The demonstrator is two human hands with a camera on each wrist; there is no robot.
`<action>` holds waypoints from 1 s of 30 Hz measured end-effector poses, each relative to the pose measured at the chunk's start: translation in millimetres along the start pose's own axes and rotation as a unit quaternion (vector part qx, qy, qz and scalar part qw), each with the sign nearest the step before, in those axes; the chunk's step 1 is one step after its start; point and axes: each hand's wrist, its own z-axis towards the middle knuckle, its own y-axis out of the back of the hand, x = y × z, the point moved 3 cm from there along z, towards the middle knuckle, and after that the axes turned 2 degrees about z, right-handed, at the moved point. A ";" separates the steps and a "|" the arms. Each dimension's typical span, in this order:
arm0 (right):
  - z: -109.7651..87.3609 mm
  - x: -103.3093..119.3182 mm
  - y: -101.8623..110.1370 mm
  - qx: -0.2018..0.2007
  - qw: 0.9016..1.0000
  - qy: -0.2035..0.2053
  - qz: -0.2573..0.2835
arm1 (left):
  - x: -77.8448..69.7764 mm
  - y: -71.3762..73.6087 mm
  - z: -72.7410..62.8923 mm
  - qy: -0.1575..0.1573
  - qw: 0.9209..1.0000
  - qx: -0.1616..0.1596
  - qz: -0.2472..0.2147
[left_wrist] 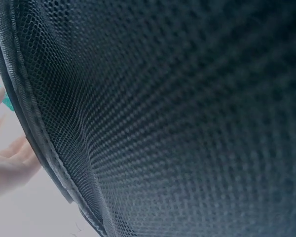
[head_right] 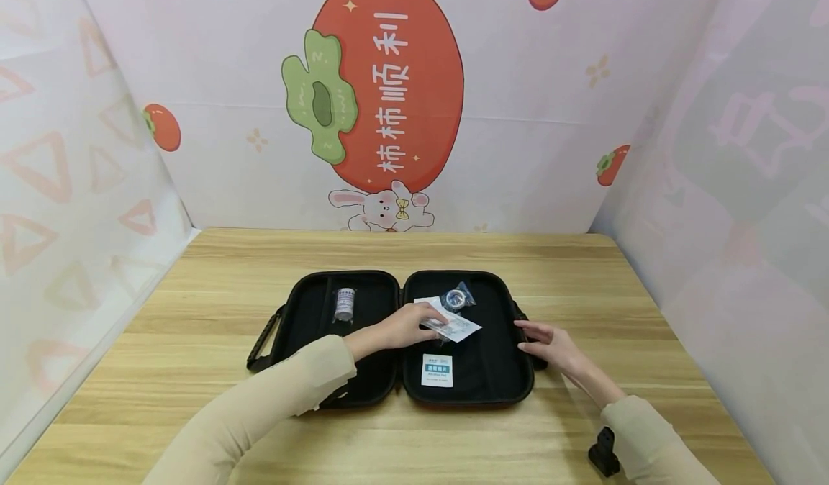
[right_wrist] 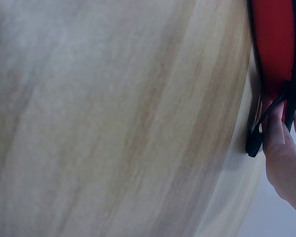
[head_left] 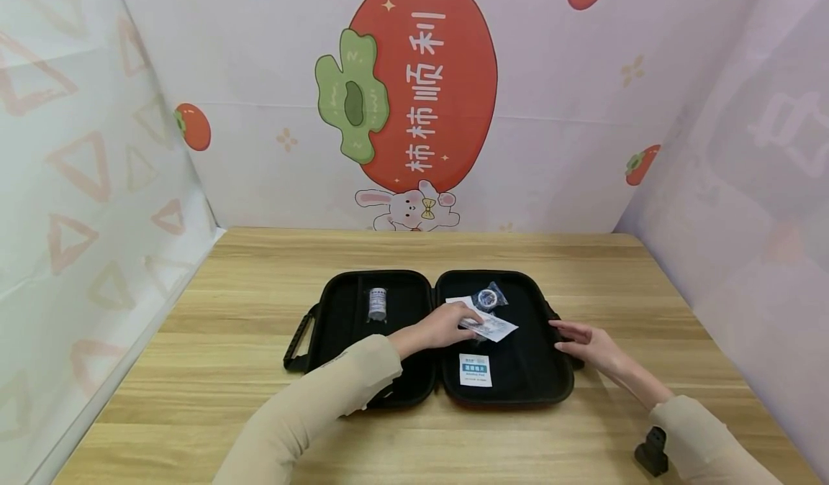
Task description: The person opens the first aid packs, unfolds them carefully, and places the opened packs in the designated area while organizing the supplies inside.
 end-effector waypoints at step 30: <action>-0.7 1.6 0.2 0.006 1.000 -0.008 -0.011 | 12.0 34.4 -16.4 0.068 0.954 -0.210 -0.201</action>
